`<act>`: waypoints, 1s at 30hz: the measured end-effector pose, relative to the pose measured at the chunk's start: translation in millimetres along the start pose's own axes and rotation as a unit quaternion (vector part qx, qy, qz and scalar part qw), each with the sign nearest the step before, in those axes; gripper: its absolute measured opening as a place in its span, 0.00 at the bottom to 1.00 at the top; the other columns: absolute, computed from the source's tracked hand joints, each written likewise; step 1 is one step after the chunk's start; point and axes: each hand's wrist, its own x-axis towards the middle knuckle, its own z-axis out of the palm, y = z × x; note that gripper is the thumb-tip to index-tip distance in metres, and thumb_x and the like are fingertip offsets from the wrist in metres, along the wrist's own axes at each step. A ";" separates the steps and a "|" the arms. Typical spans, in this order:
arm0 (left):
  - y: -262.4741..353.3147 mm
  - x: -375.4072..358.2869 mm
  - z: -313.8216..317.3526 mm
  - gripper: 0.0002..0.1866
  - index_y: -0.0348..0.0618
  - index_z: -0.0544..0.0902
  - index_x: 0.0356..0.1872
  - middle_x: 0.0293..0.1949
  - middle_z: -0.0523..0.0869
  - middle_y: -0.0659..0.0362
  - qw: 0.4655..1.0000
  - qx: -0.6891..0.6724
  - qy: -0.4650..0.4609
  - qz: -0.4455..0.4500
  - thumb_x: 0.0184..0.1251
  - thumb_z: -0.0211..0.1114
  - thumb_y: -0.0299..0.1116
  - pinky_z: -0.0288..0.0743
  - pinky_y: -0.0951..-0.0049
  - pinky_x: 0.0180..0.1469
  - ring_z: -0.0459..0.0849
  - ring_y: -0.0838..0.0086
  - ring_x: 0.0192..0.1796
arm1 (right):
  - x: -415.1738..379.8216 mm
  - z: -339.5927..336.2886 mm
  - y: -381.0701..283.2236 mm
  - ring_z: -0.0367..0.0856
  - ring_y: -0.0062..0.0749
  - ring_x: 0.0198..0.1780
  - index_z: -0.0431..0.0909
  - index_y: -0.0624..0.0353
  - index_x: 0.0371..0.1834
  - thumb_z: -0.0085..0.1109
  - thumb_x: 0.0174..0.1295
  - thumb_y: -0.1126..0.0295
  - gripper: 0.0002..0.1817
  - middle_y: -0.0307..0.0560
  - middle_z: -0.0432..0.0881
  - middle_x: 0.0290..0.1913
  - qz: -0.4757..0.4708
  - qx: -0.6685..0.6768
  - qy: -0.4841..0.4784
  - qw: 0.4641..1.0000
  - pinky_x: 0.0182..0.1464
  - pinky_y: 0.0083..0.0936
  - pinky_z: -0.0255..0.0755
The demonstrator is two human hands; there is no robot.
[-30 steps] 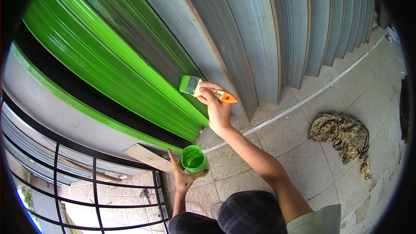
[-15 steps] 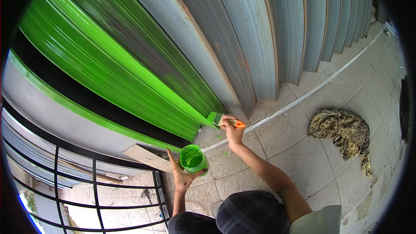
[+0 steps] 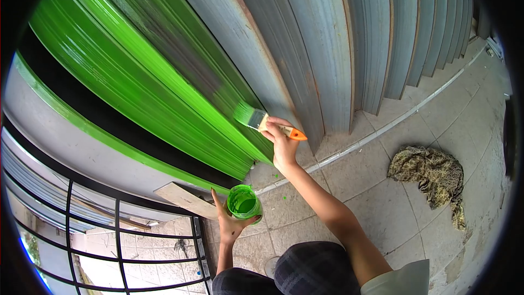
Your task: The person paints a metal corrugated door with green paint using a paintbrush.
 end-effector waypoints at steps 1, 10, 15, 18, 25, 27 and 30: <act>-3.6 0.0 -1.9 0.76 0.41 0.28 0.71 0.55 0.75 0.45 1.000 -0.011 0.001 -0.004 0.28 0.84 0.25 0.71 0.61 0.61 0.78 0.61 0.55 | -4.2 -20.4 7.8 0.82 0.29 0.40 0.79 0.64 0.36 0.60 0.56 0.81 0.05 0.47 0.81 0.40 0.012 -0.012 0.029 0.999 0.42 0.26 0.82; -4.8 13.8 -11.1 0.76 0.41 0.26 0.70 0.53 0.76 0.45 0.999 -0.032 0.001 0.041 0.30 0.84 0.26 0.74 0.64 0.58 0.80 0.62 0.53 | 17.7 98.1 -70.6 0.82 0.28 0.33 0.79 0.66 0.34 0.59 0.55 0.79 0.05 0.47 0.81 0.34 -0.042 -0.030 -0.079 0.996 0.39 0.26 0.81; -2.7 16.6 -13.9 0.76 0.42 0.25 0.70 0.53 0.76 0.45 0.999 -0.026 0.008 0.046 0.30 0.84 0.26 0.73 0.64 0.59 0.79 0.62 0.54 | 9.6 179.5 -125.5 0.82 0.30 0.39 0.78 0.65 0.37 0.59 0.55 0.79 0.07 0.49 0.81 0.39 -0.112 0.061 -0.143 0.981 0.41 0.28 0.81; 1.7 16.7 -12.6 0.76 0.42 0.25 0.70 0.54 0.76 0.45 0.998 -0.037 0.004 0.042 0.29 0.84 0.26 0.73 0.64 0.59 0.79 0.62 0.54 | 10.7 136.6 -80.8 0.82 0.30 0.39 0.78 0.65 0.38 0.58 0.56 0.79 0.06 0.49 0.81 0.39 -0.082 0.016 -0.102 0.991 0.42 0.29 0.81; 1.8 15.1 -17.6 0.76 0.43 0.25 0.70 0.54 0.76 0.44 0.999 -0.023 -0.003 0.048 0.30 0.84 0.26 0.73 0.64 0.60 0.79 0.61 0.54 | -9.8 -9.6 -12.0 0.82 0.29 0.37 0.79 0.65 0.35 0.58 0.54 0.82 0.06 0.47 0.81 0.37 0.006 -0.120 0.079 0.990 0.38 0.25 0.81; 3.4 17.5 -19.0 0.76 0.43 0.25 0.70 0.54 0.76 0.44 0.999 -0.017 -0.003 0.050 0.30 0.84 0.26 0.73 0.64 0.60 0.79 0.61 0.54 | -3.9 8.1 -14.8 0.82 0.29 0.35 0.78 0.66 0.35 0.57 0.53 0.83 0.06 0.47 0.80 0.36 0.012 -0.094 0.053 0.994 0.39 0.25 0.81; 2.7 16.9 -19.7 0.76 0.43 0.25 0.70 0.54 0.76 0.44 0.999 -0.017 -0.005 0.047 0.30 0.84 0.26 0.73 0.64 0.60 0.79 0.61 0.54 | -3.0 85.8 -52.6 0.81 0.30 0.34 0.77 0.67 0.35 0.55 0.53 0.84 0.07 0.48 0.80 0.34 -0.007 -0.067 -0.036 0.997 0.41 0.26 0.81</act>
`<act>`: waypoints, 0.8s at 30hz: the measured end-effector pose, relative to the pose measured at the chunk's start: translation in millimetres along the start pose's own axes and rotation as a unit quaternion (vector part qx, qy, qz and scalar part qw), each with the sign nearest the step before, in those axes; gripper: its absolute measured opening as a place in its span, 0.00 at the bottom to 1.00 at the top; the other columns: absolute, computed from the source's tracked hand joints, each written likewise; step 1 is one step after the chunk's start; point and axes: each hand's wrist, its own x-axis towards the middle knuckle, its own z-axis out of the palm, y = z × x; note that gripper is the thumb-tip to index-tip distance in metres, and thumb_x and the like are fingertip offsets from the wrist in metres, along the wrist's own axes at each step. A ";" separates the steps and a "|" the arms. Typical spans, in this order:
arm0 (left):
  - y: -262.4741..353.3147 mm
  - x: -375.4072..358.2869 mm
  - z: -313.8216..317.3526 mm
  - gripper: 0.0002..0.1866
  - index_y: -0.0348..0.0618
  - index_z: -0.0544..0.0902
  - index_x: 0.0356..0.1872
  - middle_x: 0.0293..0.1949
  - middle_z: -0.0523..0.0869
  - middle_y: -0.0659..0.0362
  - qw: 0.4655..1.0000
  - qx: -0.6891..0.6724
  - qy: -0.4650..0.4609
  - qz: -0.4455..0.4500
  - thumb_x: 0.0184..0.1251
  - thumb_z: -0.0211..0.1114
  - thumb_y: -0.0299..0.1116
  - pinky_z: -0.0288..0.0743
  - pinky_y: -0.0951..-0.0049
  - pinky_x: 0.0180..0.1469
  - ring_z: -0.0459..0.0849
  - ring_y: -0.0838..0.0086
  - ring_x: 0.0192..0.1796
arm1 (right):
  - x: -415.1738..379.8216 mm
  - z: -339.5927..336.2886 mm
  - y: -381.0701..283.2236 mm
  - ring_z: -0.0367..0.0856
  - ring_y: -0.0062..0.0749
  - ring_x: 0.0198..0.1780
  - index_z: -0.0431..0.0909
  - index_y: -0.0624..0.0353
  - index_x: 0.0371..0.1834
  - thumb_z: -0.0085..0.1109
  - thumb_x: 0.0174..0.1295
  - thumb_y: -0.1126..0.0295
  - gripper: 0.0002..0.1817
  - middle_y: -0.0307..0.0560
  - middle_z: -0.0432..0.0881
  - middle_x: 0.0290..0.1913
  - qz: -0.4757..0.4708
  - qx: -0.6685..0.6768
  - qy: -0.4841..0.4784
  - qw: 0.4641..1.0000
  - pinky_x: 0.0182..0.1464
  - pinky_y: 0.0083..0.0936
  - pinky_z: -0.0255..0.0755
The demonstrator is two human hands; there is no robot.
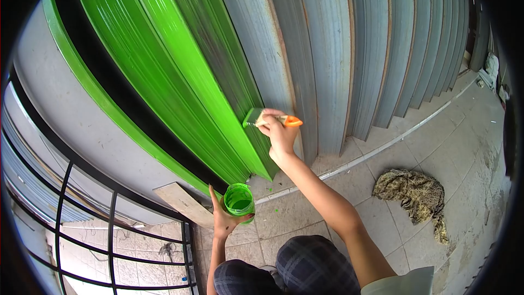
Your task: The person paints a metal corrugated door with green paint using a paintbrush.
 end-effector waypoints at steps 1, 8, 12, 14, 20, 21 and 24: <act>-4.6 0.0 0.0 0.76 0.43 0.25 0.71 0.54 0.76 0.45 1.000 -0.011 -0.001 0.005 0.30 0.84 0.25 0.73 0.64 0.60 0.79 0.61 0.54 | 1.1 23.1 -17.8 0.81 0.30 0.35 0.77 0.68 0.36 0.56 0.53 0.83 0.07 0.48 0.80 0.35 -0.016 0.021 -0.023 0.999 0.41 0.27 0.81; -2.7 -2.1 1.2 0.76 0.45 0.26 0.71 0.53 0.76 0.44 1.000 -0.016 -0.004 -0.001 0.29 0.83 0.23 0.73 0.60 0.59 0.79 0.60 0.55 | 9.1 68.9 -52.3 0.83 0.36 0.42 0.76 0.64 0.40 0.58 0.58 0.78 0.08 0.51 0.81 0.41 -0.089 0.077 -0.053 0.992 0.48 0.31 0.79; -10.6 -1.1 0.7 0.76 0.45 0.26 0.71 0.54 0.76 0.44 1.000 -0.002 -0.004 -0.003 0.29 0.83 0.22 0.72 0.60 0.60 0.78 0.60 0.56 | -16.2 -10.2 18.8 0.82 0.30 0.39 0.78 0.63 0.37 0.60 0.57 0.79 0.05 0.46 0.81 0.39 -0.026 0.025 0.022 0.999 0.42 0.26 0.81; -7.3 -1.2 0.5 0.76 0.45 0.26 0.71 0.54 0.76 0.43 1.000 0.002 -0.006 -0.007 0.29 0.83 0.22 0.72 0.61 0.60 0.78 0.60 0.56 | -24.3 -48.9 43.9 0.82 0.30 0.38 0.79 0.63 0.36 0.59 0.57 0.80 0.05 0.46 0.81 0.39 -0.006 -0.013 0.069 0.998 0.40 0.26 0.81; -13.3 3.4 -3.3 0.76 0.42 0.27 0.71 0.53 0.77 0.43 1.000 -0.011 0.001 0.012 0.29 0.85 0.29 0.73 0.65 0.59 0.80 0.61 0.54 | -7.7 -5.5 9.2 0.82 0.29 0.37 0.79 0.64 0.34 0.57 0.54 0.82 0.05 0.47 0.81 0.37 -0.027 -0.009 0.061 0.998 0.37 0.25 0.81; -12.6 2.4 -3.3 0.76 0.42 0.27 0.71 0.53 0.77 0.43 1.000 -0.011 -0.001 0.013 0.29 0.85 0.29 0.73 0.65 0.59 0.80 0.61 0.54 | -2.3 20.0 -7.2 0.82 0.29 0.36 0.79 0.65 0.34 0.57 0.54 0.82 0.05 0.47 0.81 0.36 -0.045 0.007 0.025 0.999 0.37 0.25 0.81; -12.4 2.8 -4.4 0.76 0.42 0.27 0.71 0.53 0.77 0.43 1.000 -0.014 -0.003 0.019 0.29 0.85 0.28 0.73 0.65 0.59 0.80 0.61 0.54 | 2.4 91.1 -60.2 0.82 0.29 0.37 0.78 0.66 0.35 0.57 0.53 0.81 0.06 0.47 0.80 0.37 -0.097 0.064 -0.038 0.993 0.38 0.26 0.80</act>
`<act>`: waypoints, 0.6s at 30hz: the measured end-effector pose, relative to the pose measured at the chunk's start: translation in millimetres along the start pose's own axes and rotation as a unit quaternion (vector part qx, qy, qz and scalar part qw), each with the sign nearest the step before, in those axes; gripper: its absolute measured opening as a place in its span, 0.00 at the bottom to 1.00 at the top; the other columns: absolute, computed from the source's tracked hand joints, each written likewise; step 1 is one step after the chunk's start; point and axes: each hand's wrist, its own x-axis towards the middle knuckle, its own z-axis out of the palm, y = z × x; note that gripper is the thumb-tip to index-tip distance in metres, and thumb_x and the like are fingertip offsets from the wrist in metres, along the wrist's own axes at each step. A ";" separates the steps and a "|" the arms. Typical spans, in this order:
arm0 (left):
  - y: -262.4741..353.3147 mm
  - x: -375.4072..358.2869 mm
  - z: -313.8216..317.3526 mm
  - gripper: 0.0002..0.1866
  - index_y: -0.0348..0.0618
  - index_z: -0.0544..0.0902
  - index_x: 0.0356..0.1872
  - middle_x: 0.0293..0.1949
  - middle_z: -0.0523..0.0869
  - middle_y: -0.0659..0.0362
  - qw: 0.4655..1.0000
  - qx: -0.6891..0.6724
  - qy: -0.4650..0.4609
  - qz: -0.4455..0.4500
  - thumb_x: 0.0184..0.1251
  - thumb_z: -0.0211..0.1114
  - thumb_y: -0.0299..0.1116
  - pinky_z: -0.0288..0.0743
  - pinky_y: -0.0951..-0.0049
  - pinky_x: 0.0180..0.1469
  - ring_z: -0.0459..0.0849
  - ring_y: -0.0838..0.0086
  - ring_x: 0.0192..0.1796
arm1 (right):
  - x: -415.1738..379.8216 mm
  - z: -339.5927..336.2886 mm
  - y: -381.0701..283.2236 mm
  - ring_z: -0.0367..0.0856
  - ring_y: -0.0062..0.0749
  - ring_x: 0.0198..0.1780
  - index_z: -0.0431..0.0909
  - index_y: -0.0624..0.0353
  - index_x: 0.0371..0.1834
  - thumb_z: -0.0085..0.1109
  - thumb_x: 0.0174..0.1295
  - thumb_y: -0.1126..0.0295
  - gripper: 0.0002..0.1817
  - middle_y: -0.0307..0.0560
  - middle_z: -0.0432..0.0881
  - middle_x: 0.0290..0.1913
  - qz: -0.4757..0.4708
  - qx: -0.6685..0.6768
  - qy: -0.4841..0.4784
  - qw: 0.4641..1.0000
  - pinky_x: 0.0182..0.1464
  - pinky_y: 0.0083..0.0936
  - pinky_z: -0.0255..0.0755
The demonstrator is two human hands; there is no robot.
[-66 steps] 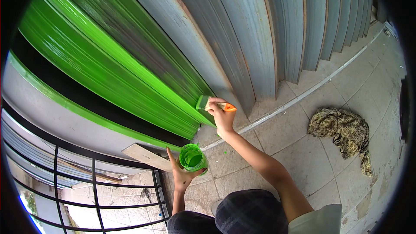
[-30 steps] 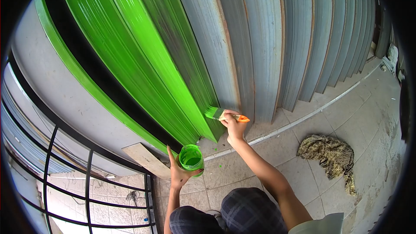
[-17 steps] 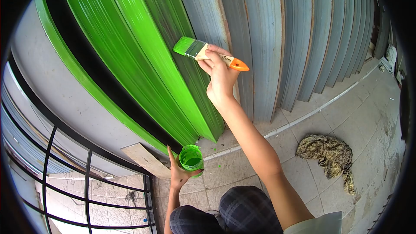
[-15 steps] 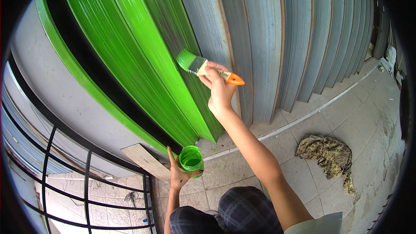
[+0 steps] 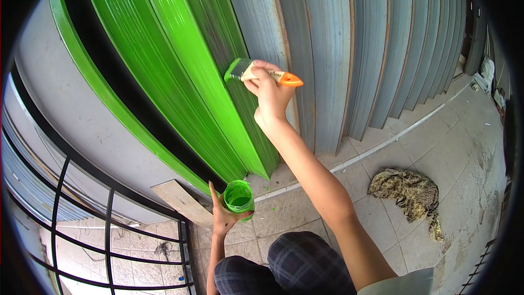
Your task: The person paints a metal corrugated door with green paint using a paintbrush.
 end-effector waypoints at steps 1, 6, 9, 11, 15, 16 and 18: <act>-1.8 0.0 -0.4 0.76 0.42 0.27 0.71 0.53 0.77 0.43 1.000 -0.006 0.000 0.001 0.29 0.85 0.28 0.73 0.64 0.59 0.80 0.61 0.54 | 3.3 7.9 -5.8 0.81 0.29 0.38 0.78 0.66 0.35 0.58 0.53 0.81 0.06 0.47 0.80 0.38 -0.008 0.019 0.001 1.000 0.38 0.26 0.80; -3.0 -2.7 -1.2 0.76 0.41 0.27 0.71 0.53 0.78 0.43 1.000 -0.004 0.002 -0.002 0.30 0.85 0.29 0.72 0.64 0.59 0.80 0.61 0.54 | -12.9 -32.5 22.3 0.81 0.31 0.40 0.77 0.64 0.37 0.58 0.54 0.81 0.07 0.48 0.79 0.40 0.029 0.024 0.032 0.999 0.41 0.27 0.81; -3.6 -2.2 -2.2 0.76 0.41 0.27 0.71 0.53 0.78 0.43 1.000 0.012 -0.002 -0.004 0.30 0.85 0.30 0.72 0.64 0.59 0.80 0.61 0.54 | -44.8 -100.0 58.8 0.82 0.31 0.40 0.77 0.63 0.37 0.58 0.55 0.80 0.06 0.48 0.80 0.40 0.072 -0.052 0.103 0.991 0.42 0.28 0.81; -3.6 -1.3 -3.5 0.76 0.40 0.26 0.71 0.53 0.78 0.43 1.000 0.017 -0.007 -0.008 0.30 0.85 0.30 0.72 0.64 0.59 0.81 0.61 0.53 | -49.5 -128.4 66.7 0.82 0.31 0.40 0.78 0.63 0.36 0.58 0.55 0.81 0.06 0.47 0.80 0.40 0.095 -0.082 0.132 0.983 0.42 0.28 0.81; -6.5 3.6 -7.7 0.76 0.41 0.26 0.71 0.54 0.78 0.43 1.000 0.005 -0.012 0.002 0.30 0.85 0.29 0.72 0.65 0.60 0.80 0.61 0.54 | -37.9 -115.4 55.0 0.82 0.31 0.38 0.78 0.64 0.35 0.57 0.54 0.81 0.06 0.47 0.80 0.38 0.085 -0.084 0.120 0.986 0.42 0.27 0.81; -8.4 4.2 -8.7 0.76 0.41 0.26 0.71 0.54 0.77 0.43 1.000 -0.005 -0.013 0.001 0.30 0.85 0.29 0.72 0.65 0.60 0.80 0.61 0.54 | -30.7 -93.0 45.8 0.82 0.31 0.38 0.78 0.64 0.34 0.57 0.53 0.81 0.06 0.47 0.80 0.37 0.081 -0.072 0.107 0.988 0.42 0.27 0.81; -8.9 3.8 -11.3 0.76 0.42 0.26 0.71 0.54 0.77 0.43 1.000 -0.015 -0.015 -0.004 0.30 0.85 0.28 0.72 0.64 0.60 0.80 0.61 0.55 | -16.2 -33.6 18.7 0.82 0.31 0.37 0.77 0.64 0.35 0.57 0.53 0.81 0.06 0.48 0.80 0.37 0.043 -0.039 0.029 0.998 0.42 0.27 0.81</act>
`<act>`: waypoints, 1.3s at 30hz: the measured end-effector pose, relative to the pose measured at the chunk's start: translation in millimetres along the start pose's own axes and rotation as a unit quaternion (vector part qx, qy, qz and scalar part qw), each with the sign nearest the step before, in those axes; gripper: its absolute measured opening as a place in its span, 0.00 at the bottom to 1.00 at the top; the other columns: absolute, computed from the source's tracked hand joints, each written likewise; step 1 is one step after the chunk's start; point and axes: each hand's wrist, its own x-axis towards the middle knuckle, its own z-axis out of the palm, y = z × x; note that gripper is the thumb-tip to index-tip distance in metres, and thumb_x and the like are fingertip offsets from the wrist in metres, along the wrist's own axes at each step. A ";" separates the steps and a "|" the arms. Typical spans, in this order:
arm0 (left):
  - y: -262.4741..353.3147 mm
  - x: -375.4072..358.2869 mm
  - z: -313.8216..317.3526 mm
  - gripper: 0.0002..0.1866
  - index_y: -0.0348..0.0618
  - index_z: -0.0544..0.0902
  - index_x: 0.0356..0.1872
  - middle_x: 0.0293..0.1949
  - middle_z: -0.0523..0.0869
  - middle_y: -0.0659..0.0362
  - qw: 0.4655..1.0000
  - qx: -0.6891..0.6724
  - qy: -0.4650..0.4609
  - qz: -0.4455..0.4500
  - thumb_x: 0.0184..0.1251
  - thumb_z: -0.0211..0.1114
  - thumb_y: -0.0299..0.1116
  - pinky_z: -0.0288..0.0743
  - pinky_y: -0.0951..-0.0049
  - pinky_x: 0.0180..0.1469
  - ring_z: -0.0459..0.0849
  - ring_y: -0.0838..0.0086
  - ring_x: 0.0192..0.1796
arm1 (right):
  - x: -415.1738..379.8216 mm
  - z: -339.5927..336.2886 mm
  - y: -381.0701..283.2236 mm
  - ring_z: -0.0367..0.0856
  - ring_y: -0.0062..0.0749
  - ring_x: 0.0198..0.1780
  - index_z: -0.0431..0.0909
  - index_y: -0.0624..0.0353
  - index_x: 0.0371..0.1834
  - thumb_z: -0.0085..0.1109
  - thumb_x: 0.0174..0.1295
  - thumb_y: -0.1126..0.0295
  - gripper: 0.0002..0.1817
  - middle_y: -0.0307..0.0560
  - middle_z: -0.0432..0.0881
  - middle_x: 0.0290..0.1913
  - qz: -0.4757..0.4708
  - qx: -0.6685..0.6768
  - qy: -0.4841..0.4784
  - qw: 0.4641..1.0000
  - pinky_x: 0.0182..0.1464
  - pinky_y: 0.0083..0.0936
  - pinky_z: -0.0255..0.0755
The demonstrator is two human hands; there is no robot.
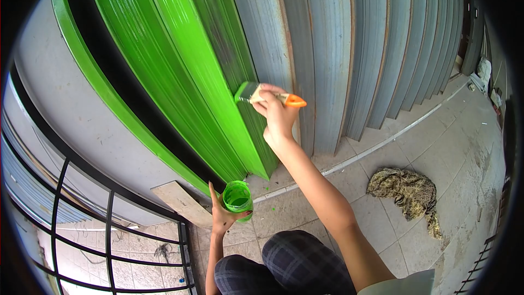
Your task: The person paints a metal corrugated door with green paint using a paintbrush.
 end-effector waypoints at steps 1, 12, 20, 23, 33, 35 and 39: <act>-0.1 -0.5 -0.6 0.76 0.42 0.26 0.71 0.54 0.77 0.43 1.000 -0.001 -0.001 -0.002 0.30 0.84 0.28 0.72 0.64 0.60 0.80 0.61 0.55 | 1.9 26.0 -18.3 0.82 0.31 0.37 0.77 0.64 0.35 0.58 0.53 0.81 0.06 0.48 0.80 0.37 -0.016 0.026 -0.013 0.999 0.41 0.27 0.81; 5.0 7.2 -10.1 0.75 0.45 0.27 0.71 0.53 0.77 0.45 1.000 -0.013 -0.017 -0.014 0.30 0.83 0.25 0.73 0.63 0.59 0.80 0.61 0.54 | -31.0 -90.1 56.2 0.83 0.32 0.39 0.78 0.64 0.37 0.59 0.57 0.80 0.05 0.48 0.81 0.40 0.045 -0.063 0.087 0.993 0.39 0.27 0.81; 69.4 40.2 -13.8 0.73 0.41 0.30 0.72 0.53 0.78 0.46 1.000 -0.012 0.013 0.007 0.30 0.82 0.20 0.72 0.61 0.59 0.79 0.62 0.54 | -2.3 2.7 -4.0 0.82 0.29 0.35 0.78 0.65 0.36 0.57 0.55 0.80 0.06 0.47 0.81 0.36 -0.036 0.015 -0.005 0.999 0.39 0.25 0.81; 96.9 49.6 -5.0 0.73 0.40 0.29 0.71 0.54 0.76 0.46 0.999 -0.019 0.032 0.014 0.31 0.83 0.25 0.72 0.62 0.60 0.79 0.62 0.55 | 0.3 44.8 -39.5 0.82 0.28 0.37 0.78 0.65 0.37 0.58 0.56 0.80 0.06 0.47 0.81 0.37 -0.061 0.082 -0.040 0.994 0.41 0.23 0.80; 121.9 46.2 21.2 0.72 0.39 0.32 0.72 0.54 0.75 0.46 0.998 -0.013 0.064 0.007 0.31 0.84 0.27 0.72 0.63 0.59 0.79 0.63 0.54 | -26.2 -117.0 53.8 0.82 0.27 0.35 0.80 0.66 0.35 0.58 0.57 0.81 0.04 0.46 0.82 0.36 0.053 -0.080 0.075 0.993 0.37 0.22 0.80; 118.0 42.3 26.5 0.72 0.39 0.32 0.72 0.54 0.75 0.46 0.997 -0.005 0.076 -0.001 0.31 0.84 0.26 0.73 0.63 0.59 0.79 0.63 0.54 | -24.8 -125.6 61.4 0.82 0.26 0.33 0.80 0.66 0.35 0.57 0.57 0.82 0.04 0.45 0.82 0.34 0.062 -0.091 0.085 0.990 0.36 0.21 0.80; 112.6 40.1 37.0 0.68 0.40 0.39 0.72 0.53 0.77 0.48 0.994 0.010 0.112 0.009 0.30 0.82 0.23 0.73 0.62 0.59 0.79 0.62 0.54 | -7.2 -54.1 30.3 0.80 0.21 0.30 0.79 0.67 0.35 0.59 0.57 0.81 0.04 0.42 0.81 0.30 0.053 -0.008 0.028 0.998 0.34 0.17 0.77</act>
